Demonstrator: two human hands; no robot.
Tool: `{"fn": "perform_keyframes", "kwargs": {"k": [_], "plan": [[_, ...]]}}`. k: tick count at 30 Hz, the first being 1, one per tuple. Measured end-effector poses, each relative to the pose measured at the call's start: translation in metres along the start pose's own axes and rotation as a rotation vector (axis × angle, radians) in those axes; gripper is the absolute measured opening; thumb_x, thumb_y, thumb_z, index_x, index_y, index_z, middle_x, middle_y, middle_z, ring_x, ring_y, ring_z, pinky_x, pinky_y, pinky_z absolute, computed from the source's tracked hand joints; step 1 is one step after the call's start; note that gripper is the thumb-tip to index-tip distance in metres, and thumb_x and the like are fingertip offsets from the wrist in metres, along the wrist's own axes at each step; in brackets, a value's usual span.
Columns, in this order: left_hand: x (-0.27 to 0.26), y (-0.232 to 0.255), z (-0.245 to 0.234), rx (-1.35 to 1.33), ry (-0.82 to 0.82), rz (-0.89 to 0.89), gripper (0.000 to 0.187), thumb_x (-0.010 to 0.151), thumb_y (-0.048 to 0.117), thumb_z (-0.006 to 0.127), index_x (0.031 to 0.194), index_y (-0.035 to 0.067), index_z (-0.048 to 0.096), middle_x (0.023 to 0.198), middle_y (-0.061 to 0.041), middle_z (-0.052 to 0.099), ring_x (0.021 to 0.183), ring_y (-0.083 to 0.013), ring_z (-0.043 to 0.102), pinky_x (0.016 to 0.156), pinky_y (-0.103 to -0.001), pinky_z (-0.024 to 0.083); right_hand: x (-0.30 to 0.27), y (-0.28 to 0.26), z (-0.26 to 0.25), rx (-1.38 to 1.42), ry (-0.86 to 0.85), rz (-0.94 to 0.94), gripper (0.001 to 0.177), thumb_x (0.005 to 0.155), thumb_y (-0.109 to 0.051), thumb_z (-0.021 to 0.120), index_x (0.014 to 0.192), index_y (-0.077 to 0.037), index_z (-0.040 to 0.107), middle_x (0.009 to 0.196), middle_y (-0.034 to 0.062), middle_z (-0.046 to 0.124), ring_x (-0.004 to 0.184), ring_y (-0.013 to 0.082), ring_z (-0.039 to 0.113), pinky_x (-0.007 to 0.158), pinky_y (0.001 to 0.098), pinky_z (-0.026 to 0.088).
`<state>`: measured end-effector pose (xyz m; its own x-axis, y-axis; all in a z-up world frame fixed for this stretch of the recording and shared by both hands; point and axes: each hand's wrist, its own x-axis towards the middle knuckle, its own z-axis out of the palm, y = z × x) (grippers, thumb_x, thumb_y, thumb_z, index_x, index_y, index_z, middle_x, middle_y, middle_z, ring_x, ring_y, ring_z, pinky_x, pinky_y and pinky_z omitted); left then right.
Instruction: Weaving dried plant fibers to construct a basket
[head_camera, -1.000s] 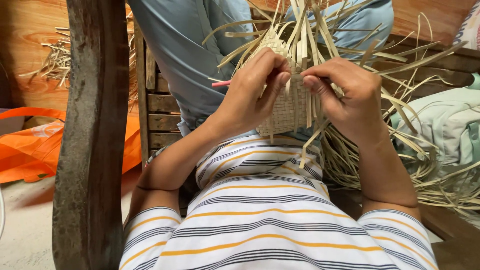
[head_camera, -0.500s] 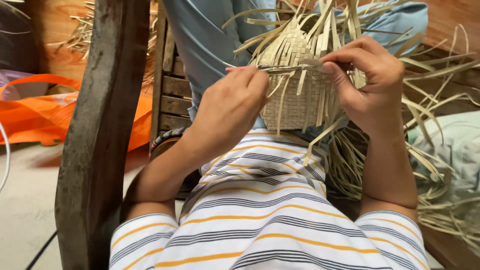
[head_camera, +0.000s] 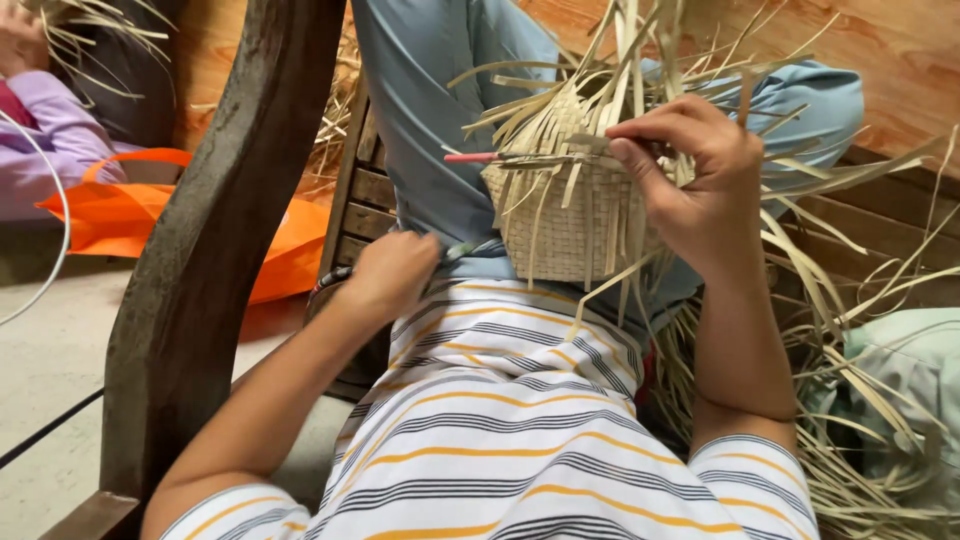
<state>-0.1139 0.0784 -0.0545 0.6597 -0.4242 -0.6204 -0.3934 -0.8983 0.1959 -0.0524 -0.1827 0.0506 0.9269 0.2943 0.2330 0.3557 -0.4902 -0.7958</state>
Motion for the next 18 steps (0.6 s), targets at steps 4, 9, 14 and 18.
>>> {"fn": "perform_keyframes", "kwargs": {"k": [4,9,14,18], "plan": [[-0.049,-0.017,-0.081,-0.007,-0.122,0.125,0.026,0.050,-0.005,0.045,0.069,0.004,0.059,0.071,-0.015,0.061,0.068,-0.0358,0.058,0.062,-0.044,0.046,-0.003,0.001,-0.005,0.020,0.005,-0.009,0.005,0.084,0.003,0.064,0.087,0.006,0.061,0.079,0.0142,0.054,0.068,0.0186,0.052,0.060,0.0254,0.044],[-0.084,0.002,-0.141,-0.265,0.421,0.116,0.054,0.057,0.001,0.058,0.110,0.008,0.052,0.098,-0.009,0.060,0.083,-0.0264,0.050,0.068,-0.036,0.040,-0.008,0.010,-0.008,0.168,-0.006,0.036,0.006,0.083,0.000,0.063,0.084,0.005,0.060,0.076,0.0128,0.053,0.069,0.0175,0.050,0.058,0.0234,0.043],[-0.041,0.007,-0.116,-0.338,0.544,0.263,0.060,0.059,0.002,0.060,0.117,0.003,0.045,0.089,-0.012,0.058,0.079,-0.0292,0.047,0.072,-0.035,0.039,-0.009,0.008,-0.007,0.264,0.012,0.036,0.005,0.081,0.002,0.063,0.083,0.003,0.059,0.076,0.0119,0.054,0.070,0.0174,0.051,0.062,0.0233,0.043],[-0.031,0.011,-0.111,-0.313,0.399,0.288,0.061,0.061,0.007,0.060,0.118,-0.003,0.042,0.099,-0.017,0.054,0.086,-0.0302,0.043,0.076,-0.036,0.038,-0.010,0.005,-0.007,0.245,-0.032,0.038,0.006,0.080,0.001,0.063,0.084,0.003,0.059,0.076,0.0114,0.054,0.072,0.0172,0.052,0.062,0.0234,0.044]]}}
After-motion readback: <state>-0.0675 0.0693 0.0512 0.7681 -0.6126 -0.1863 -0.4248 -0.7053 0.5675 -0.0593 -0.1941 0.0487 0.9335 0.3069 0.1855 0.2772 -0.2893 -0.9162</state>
